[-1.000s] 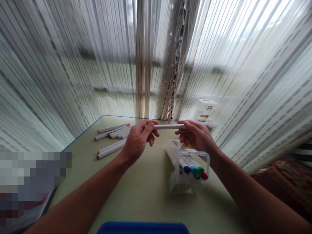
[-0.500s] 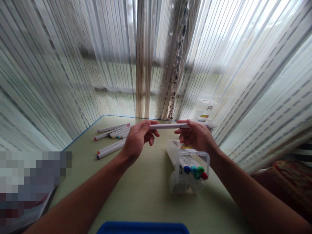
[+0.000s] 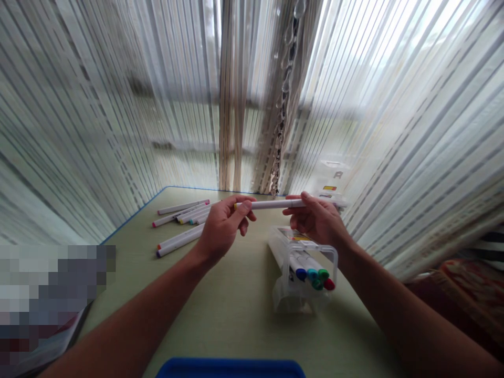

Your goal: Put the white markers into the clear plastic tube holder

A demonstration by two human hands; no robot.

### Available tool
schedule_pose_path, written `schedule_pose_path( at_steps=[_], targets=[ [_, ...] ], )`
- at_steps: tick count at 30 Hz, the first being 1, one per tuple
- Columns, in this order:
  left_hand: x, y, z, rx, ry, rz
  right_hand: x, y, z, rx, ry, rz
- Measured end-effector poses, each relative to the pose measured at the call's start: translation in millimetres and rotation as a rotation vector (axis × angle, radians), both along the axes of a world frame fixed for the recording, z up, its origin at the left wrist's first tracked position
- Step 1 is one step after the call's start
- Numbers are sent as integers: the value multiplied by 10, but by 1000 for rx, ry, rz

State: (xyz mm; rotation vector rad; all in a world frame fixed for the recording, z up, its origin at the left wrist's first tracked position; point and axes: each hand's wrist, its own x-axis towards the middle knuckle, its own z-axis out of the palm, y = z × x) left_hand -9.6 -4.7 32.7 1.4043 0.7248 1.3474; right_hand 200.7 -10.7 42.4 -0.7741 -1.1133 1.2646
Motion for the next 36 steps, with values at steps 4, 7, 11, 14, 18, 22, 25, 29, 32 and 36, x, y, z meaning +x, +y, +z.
schedule_pose_path(
  at_steps=[4, 7, 11, 14, 18, 22, 25, 29, 32, 36],
  targets=[
    [4, -9, 4, 13, 50, 18, 1, 9, -10, 24, -13, -6],
    [11, -20, 12, 11, 62, 26, 3, 8, -17, 33, -38, -10],
    [18, -31, 19, 9, 72, 29, -4, 5, -19, 40, -82, -32],
    [19, -38, 29, 15, 96, 36, -9, 8, -21, 51, -81, -26],
    [16, -40, 38, 24, 112, 55, -4, 13, -30, 48, -68, -12],
    [14, -31, 28, 25, 106, 62, 4, 11, -34, 44, -74, 1],
    [14, -23, 19, 22, 89, 56, 5, 3, -29, 44, -76, 4],
    [9, -13, 12, 5, 59, 40, 3, -12, -14, 29, -62, 13],
    [4, -2, 7, -12, 22, 21, 4, -16, -7, 30, -64, 18],
    [0, 7, 2, -28, -27, 4, 12, -9, -10, 28, -70, 14]
  ],
)
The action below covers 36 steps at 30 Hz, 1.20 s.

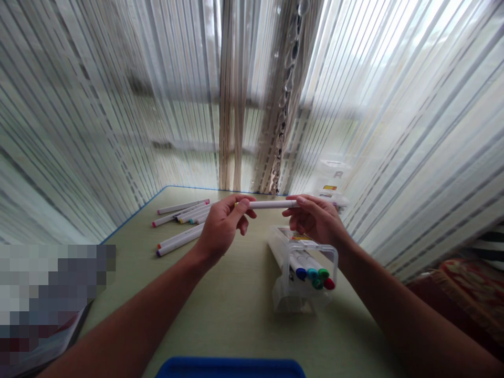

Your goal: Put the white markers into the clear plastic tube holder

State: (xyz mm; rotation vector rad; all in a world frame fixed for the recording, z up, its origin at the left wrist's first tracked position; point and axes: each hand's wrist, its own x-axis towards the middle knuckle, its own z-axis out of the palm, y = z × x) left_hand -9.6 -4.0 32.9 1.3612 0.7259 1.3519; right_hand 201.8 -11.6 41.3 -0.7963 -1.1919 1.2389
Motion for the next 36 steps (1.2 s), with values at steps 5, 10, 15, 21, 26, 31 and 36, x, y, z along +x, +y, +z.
schedule_pose_path(
  at_steps=[5, 10, 15, 21, 26, 31, 36],
  targets=[
    [0, -9, 2, -21, -38, -5, 18, 10, -7, -18, 16, 22],
    [2, -16, 13, -47, -73, -13, 16, -2, 9, -49, 53, 31],
    [-3, -15, 17, -63, -97, -19, 11, -8, 17, -36, 41, 51],
    [-13, -15, 22, -63, -96, -31, 25, -1, 11, -44, 40, 57],
    [-13, -14, 27, -54, -81, -28, 21, -5, 13, -46, 62, 58],
    [-5, -8, 20, -33, -59, -15, 13, -3, 11, -53, 51, 39],
    [3, -6, 11, -2, 3, 4, 10, -10, 11, -28, 50, 35]
  ],
)
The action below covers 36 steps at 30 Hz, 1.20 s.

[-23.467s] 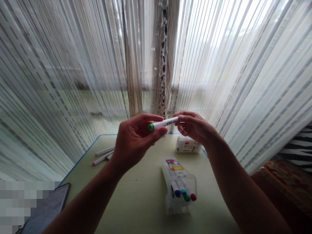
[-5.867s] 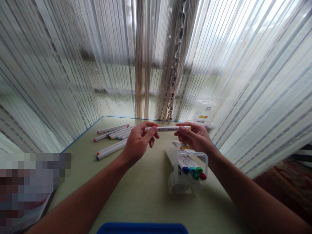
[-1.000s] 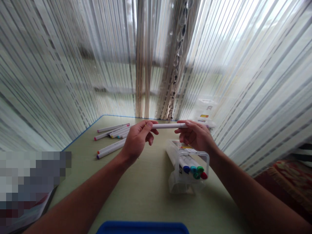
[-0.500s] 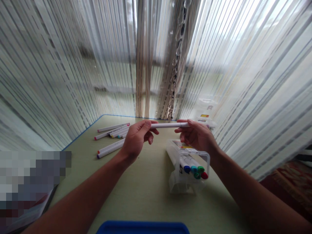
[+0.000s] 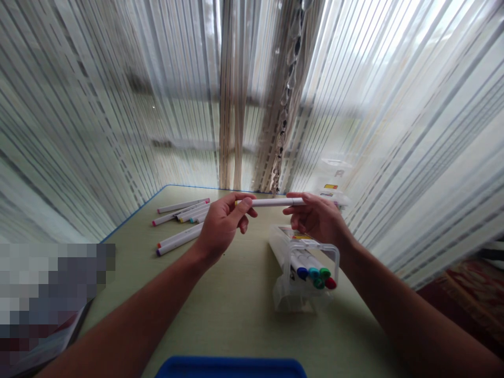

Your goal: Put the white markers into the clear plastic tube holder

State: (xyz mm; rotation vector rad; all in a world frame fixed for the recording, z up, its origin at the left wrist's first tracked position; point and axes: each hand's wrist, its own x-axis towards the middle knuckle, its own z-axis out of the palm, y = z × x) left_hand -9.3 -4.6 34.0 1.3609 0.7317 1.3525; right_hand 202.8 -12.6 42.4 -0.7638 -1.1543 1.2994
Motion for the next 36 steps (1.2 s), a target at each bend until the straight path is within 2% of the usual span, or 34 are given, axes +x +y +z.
schedule_pose_path(
  at_steps=[21, 36],
  targets=[
    [-2, 1, -12, 54, 95, 38, -11, 25, -25, 23, -62, -48],
    [6, 2, -5, 40, 91, 52, -6, 29, -22, 16, -43, -24]
  ],
)
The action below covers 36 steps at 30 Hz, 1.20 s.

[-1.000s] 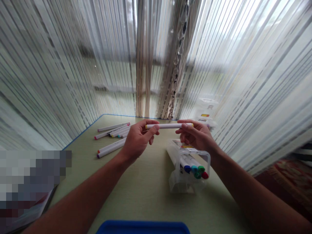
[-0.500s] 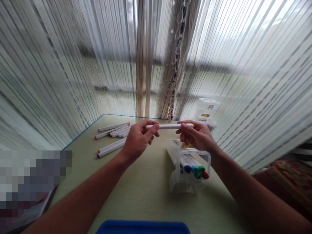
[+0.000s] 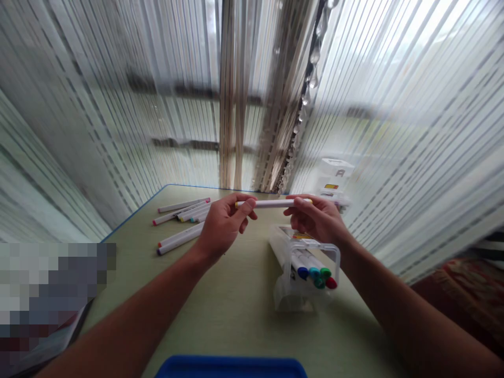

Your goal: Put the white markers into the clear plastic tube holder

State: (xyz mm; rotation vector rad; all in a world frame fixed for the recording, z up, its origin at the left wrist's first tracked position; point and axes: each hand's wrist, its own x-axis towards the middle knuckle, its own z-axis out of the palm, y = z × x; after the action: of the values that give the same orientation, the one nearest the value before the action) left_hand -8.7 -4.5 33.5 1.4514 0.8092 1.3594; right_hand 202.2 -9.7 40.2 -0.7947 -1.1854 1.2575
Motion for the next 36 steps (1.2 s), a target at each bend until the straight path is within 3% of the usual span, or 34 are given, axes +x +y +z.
schedule_pose_path(
  at_steps=[29, 36],
  targets=[
    [-10, -17, 21, -97, -160, -54, 22, -17, 10, -47, 46, 39],
    [-7, -16, 25, -96, -160, -53, 7, -20, 10, 0, -6, 8]
  ],
)
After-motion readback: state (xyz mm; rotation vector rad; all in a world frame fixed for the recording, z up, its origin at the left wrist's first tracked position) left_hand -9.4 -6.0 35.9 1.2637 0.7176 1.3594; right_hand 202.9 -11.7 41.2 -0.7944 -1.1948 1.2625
